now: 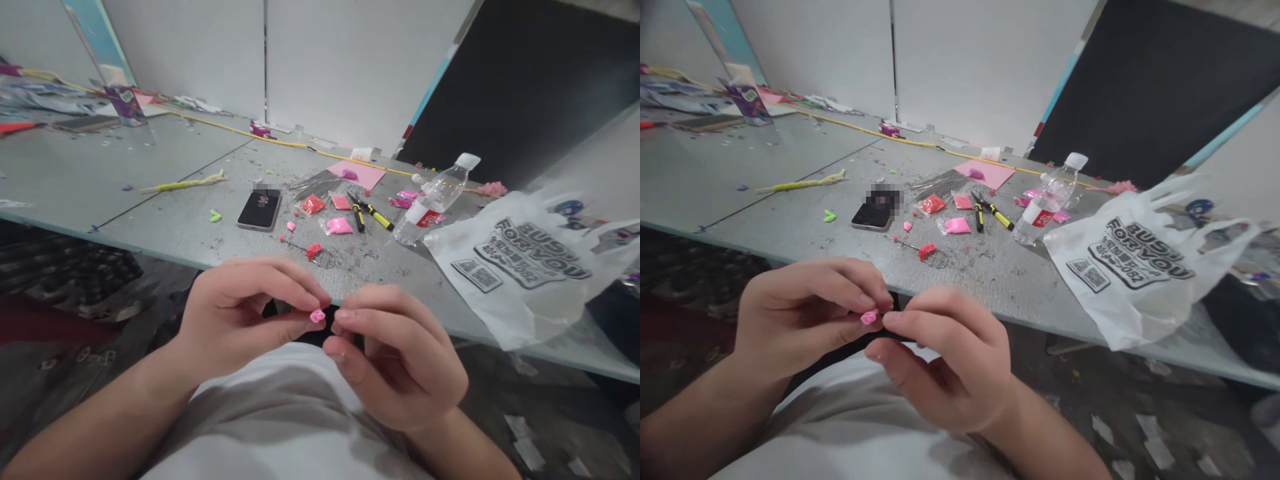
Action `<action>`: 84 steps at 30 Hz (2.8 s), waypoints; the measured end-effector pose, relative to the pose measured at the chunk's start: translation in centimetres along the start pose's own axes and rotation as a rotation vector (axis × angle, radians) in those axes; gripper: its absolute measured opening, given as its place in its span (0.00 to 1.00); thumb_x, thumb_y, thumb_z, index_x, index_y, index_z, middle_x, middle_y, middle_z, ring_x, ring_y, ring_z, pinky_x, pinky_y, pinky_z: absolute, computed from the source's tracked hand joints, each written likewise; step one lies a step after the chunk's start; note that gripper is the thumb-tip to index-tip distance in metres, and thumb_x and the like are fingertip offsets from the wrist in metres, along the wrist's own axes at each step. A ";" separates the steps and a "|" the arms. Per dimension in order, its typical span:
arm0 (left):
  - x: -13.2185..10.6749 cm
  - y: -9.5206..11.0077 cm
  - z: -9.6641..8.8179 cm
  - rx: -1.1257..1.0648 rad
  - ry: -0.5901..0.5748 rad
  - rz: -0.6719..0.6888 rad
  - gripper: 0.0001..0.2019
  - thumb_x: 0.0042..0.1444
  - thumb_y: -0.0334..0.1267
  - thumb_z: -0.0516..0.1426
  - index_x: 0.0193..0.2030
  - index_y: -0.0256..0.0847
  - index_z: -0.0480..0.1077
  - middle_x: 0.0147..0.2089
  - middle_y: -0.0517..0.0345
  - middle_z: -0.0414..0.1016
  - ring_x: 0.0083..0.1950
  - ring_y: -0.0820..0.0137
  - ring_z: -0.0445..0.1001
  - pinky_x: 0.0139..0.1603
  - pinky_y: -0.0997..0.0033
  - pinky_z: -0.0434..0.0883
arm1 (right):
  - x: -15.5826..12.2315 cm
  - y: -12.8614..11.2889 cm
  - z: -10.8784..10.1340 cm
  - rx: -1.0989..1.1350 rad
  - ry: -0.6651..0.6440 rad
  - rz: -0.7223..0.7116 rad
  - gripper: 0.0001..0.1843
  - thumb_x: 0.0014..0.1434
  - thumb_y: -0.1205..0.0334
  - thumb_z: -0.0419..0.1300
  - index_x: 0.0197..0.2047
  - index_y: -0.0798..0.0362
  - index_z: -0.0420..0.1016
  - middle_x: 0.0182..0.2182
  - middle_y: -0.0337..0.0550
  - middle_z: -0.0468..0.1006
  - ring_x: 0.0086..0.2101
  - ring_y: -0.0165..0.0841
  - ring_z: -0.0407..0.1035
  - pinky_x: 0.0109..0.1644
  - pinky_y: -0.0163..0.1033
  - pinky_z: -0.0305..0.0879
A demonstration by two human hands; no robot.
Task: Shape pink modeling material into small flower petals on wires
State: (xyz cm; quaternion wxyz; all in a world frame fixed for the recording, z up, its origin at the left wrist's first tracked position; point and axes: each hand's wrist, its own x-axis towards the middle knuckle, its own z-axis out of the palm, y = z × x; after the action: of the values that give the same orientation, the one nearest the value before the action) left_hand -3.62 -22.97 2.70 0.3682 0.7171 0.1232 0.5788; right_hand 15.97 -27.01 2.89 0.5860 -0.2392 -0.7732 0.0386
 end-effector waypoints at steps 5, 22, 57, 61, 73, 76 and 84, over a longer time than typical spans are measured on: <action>-0.1 0.5 0.2 0.032 0.025 -0.013 0.07 0.57 0.27 0.72 0.39 0.42 0.83 0.38 0.54 0.88 0.34 0.69 0.84 0.32 0.75 0.80 | 0.2 -0.2 0.1 -0.010 -0.014 -0.016 0.22 0.60 0.75 0.68 0.56 0.49 0.83 0.38 0.45 0.87 0.29 0.33 0.78 0.30 0.37 0.81; -0.4 0.4 0.1 -0.028 0.029 -0.008 0.09 0.56 0.26 0.72 0.37 0.40 0.79 0.37 0.54 0.86 0.34 0.69 0.84 0.32 0.75 0.80 | 0.7 0.1 0.0 0.058 -0.092 -0.061 0.16 0.64 0.72 0.67 0.55 0.55 0.83 0.36 0.47 0.84 0.31 0.32 0.77 0.33 0.35 0.80; -0.7 -1.7 0.1 -0.358 -0.055 -0.083 0.09 0.59 0.26 0.71 0.44 0.42 0.85 0.37 0.53 0.86 0.37 0.68 0.84 0.42 0.70 0.82 | 0.5 -0.2 0.3 -0.013 -0.014 -0.082 0.13 0.59 0.81 0.66 0.45 0.60 0.82 0.35 0.46 0.84 0.32 0.29 0.80 0.35 0.32 0.82; -0.9 -2.2 0.2 -0.397 -0.056 -0.074 0.07 0.61 0.29 0.70 0.44 0.42 0.85 0.38 0.52 0.87 0.37 0.67 0.85 0.41 0.69 0.82 | 0.6 -0.2 0.5 -0.028 0.006 -0.087 0.12 0.60 0.81 0.65 0.45 0.59 0.81 0.34 0.43 0.83 0.32 0.29 0.80 0.34 0.33 0.82; -0.8 -2.7 0.6 -0.532 -0.125 -0.039 0.07 0.60 0.31 0.72 0.45 0.41 0.85 0.37 0.55 0.86 0.34 0.69 0.85 0.36 0.73 0.82 | -1.0 -2.0 0.0 -0.223 -0.048 -0.040 0.16 0.64 0.73 0.71 0.53 0.50 0.80 0.37 0.36 0.83 0.35 0.29 0.81 0.39 0.34 0.85; -1.1 -2.9 0.7 -0.539 -0.121 -0.056 0.06 0.60 0.33 0.72 0.44 0.41 0.85 0.37 0.55 0.86 0.34 0.70 0.84 0.36 0.72 0.81 | -0.9 -1.9 -0.1 -0.204 -0.063 0.004 0.22 0.63 0.72 0.71 0.58 0.45 0.79 0.38 0.36 0.83 0.34 0.31 0.81 0.38 0.36 0.85; -1.4 -2.9 0.6 -0.492 -0.063 -0.085 0.06 0.58 0.35 0.74 0.42 0.43 0.85 0.35 0.54 0.85 0.33 0.68 0.82 0.35 0.71 0.80 | -0.4 -1.3 -0.1 -0.151 -0.076 -0.045 0.20 0.63 0.74 0.69 0.56 0.49 0.81 0.36 0.39 0.83 0.33 0.31 0.80 0.38 0.34 0.84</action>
State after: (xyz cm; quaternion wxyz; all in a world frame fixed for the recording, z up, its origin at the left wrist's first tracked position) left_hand -2.79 -22.03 -0.35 0.5594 0.6177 -0.0025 0.5527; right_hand 15.74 -28.31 2.98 0.5374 -0.2637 -0.8007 -0.0241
